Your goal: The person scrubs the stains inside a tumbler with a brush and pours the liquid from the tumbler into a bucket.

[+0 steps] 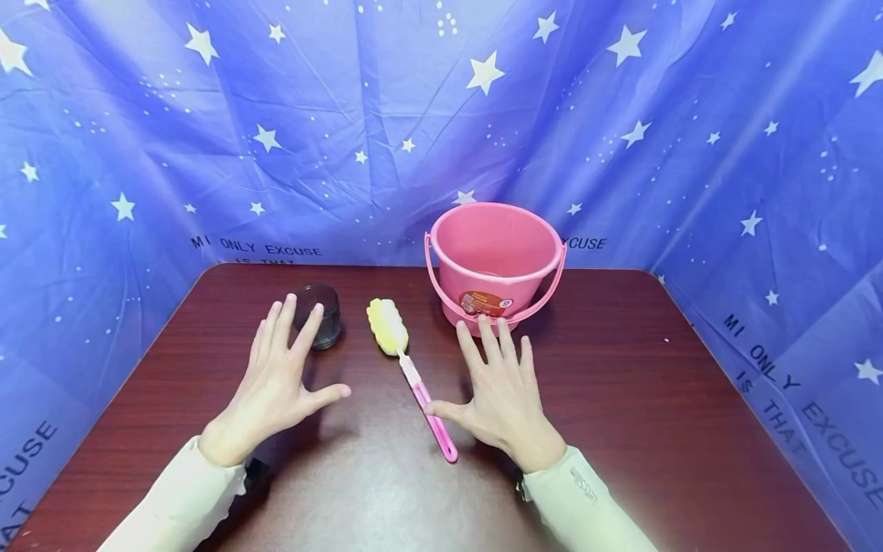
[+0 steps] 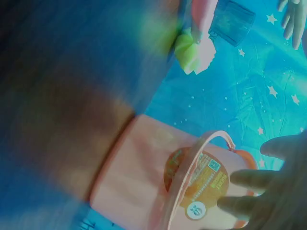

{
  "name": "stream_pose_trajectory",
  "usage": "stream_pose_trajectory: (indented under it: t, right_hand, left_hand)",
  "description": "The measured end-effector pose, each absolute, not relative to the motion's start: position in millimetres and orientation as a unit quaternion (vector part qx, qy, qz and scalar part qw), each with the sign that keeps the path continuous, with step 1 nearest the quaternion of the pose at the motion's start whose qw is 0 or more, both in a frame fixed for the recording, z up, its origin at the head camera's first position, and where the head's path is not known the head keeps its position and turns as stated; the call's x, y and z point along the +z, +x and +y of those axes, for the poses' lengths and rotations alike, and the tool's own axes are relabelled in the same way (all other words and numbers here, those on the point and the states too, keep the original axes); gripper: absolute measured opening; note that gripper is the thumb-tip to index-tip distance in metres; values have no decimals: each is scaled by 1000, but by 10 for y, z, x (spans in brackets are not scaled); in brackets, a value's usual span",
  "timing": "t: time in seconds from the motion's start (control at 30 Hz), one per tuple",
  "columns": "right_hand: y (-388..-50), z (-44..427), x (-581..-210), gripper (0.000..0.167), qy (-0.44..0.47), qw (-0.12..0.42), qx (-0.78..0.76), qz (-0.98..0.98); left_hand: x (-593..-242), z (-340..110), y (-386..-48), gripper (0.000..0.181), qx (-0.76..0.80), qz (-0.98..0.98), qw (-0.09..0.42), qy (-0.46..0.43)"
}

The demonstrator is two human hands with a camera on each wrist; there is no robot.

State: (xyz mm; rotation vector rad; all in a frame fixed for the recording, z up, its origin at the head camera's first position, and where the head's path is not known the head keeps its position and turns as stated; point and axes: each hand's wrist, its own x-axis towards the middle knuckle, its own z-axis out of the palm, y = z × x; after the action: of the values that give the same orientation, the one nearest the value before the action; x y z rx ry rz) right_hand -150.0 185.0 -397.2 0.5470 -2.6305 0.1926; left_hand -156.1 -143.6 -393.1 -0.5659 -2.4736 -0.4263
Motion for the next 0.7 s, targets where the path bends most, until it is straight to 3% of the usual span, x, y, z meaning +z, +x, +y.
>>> stream_pose_trajectory:
  t: [0.2,0.53,0.7]
  right_hand:
    - [-1515,1835,-3988,99,215,221,114,-945]
    - [-1534,1750,-3961,80,176,141,138,-964]
    - [-1557,1684,-3948,66,177,131,145,-965]
  left_hand:
    - [-3917,-1477,-1615,117,-222,-916,269,-199]
    - [-3890,-1531,-1734,109,-308,-917,222,-123]
    - [-3901,-1560,-1805,105,-335,-913,211,-94]
